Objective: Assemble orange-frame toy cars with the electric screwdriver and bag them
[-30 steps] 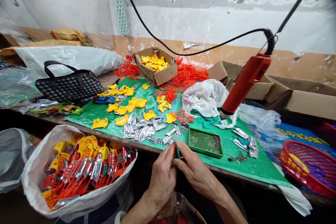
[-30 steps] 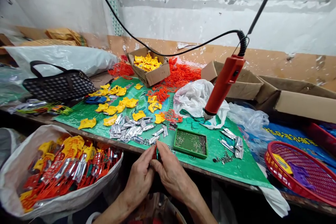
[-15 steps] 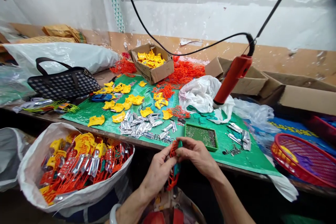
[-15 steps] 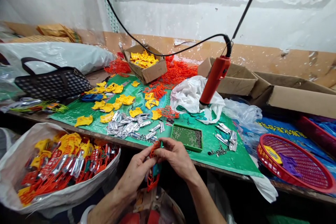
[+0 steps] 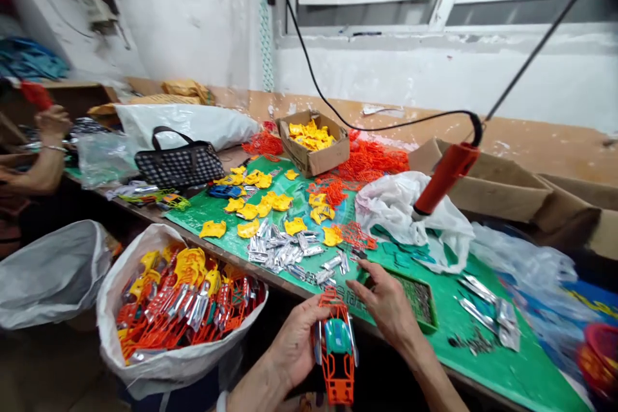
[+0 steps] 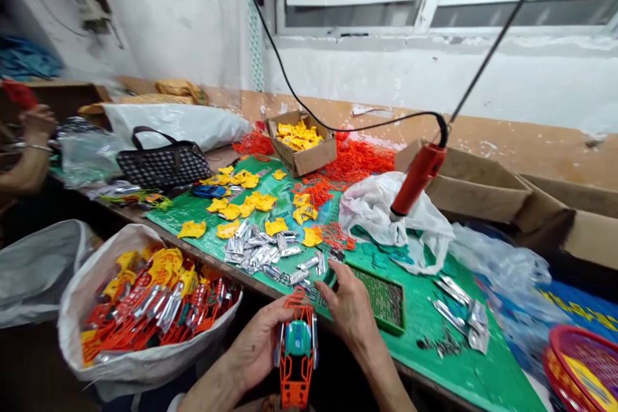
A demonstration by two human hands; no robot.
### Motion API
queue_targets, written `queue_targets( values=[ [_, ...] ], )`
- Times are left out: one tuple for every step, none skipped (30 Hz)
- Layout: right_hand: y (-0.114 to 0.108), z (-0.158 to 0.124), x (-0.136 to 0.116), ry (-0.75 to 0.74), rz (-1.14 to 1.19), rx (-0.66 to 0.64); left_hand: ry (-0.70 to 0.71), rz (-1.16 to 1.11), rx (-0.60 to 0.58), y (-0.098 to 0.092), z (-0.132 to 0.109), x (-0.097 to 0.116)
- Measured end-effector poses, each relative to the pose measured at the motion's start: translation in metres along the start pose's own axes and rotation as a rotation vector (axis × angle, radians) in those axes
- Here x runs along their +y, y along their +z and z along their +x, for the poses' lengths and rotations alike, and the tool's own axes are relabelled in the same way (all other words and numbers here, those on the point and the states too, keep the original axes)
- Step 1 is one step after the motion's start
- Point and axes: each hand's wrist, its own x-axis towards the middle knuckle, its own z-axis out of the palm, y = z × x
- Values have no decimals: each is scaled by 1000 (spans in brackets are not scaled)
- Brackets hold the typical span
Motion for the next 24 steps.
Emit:
queue_targets(
  values=[
    [2,10,0,-60,-199,-12,16,-1,6,-2,0,1],
    [4,19,-1,-100,-341,-30,30,1,15,-4,0,3],
    [6,27,-3,-122,-431,-52,42,2,25,-6,0,5],
    [9,34,-4,-130,-479,-73,54,2,39,-8,-1,6],
    [12,39,-5,-132,-508,-91,61,2,53,-10,-2,8],
    [15,42,-6,-130,-547,-109,65,2,63,-12,-3,10],
    [17,44,-6,-124,-585,-124,66,1,73,-13,-5,12],
    [19,45,-6,-116,-616,-137,66,-1,84,-15,-6,14],
    [20,45,-5,-107,-642,-147,63,-1,97,-17,-7,16],
    [20,44,-5,-96,-662,-155,61,-2,110,-18,-8,17],
    [19,44,-5,-84,-679,-159,58,-3,122,-19,-8,19],
    [17,44,-6,-71,-691,-160,56,-4,130,-20,-7,20],
    [15,45,-8,-59,-699,-156,54,-4,130,-20,-7,21],
    [13,48,-11,-52,-702,-147,51,-3,124,-21,-6,22],
    [11,53,-15,-52,-700,-137,51,-2,113,-21,-5,23],
    [10,59,-18,-60,-694,-128,53,0,102,-21,-3,23],
    [11,66,-22,-76,-683,-124,58,1,90,-21,-2,23],
    [13,74,-25,-97,-669,-126,61,1,81,-20,-2,23],
    [16,82,-28,-121,-655,-136,59,1,75,-20,-1,23],
    [20,89,-29,-142,-640,-150,56,1,73,-20,-1,23],
    [26,95,-30,-157,-625,-166,51,2,75,-20,-2,23],
    [31,100,-30,-163,-609,-178,48,3,80,-21,-3,24],
    [37,103,-29,-162,-593,-185,48,4,84,-21,-4,25],
    [41,105,-28,-158,-573,-183,54,3,87,-22,-5,26]
  ],
)
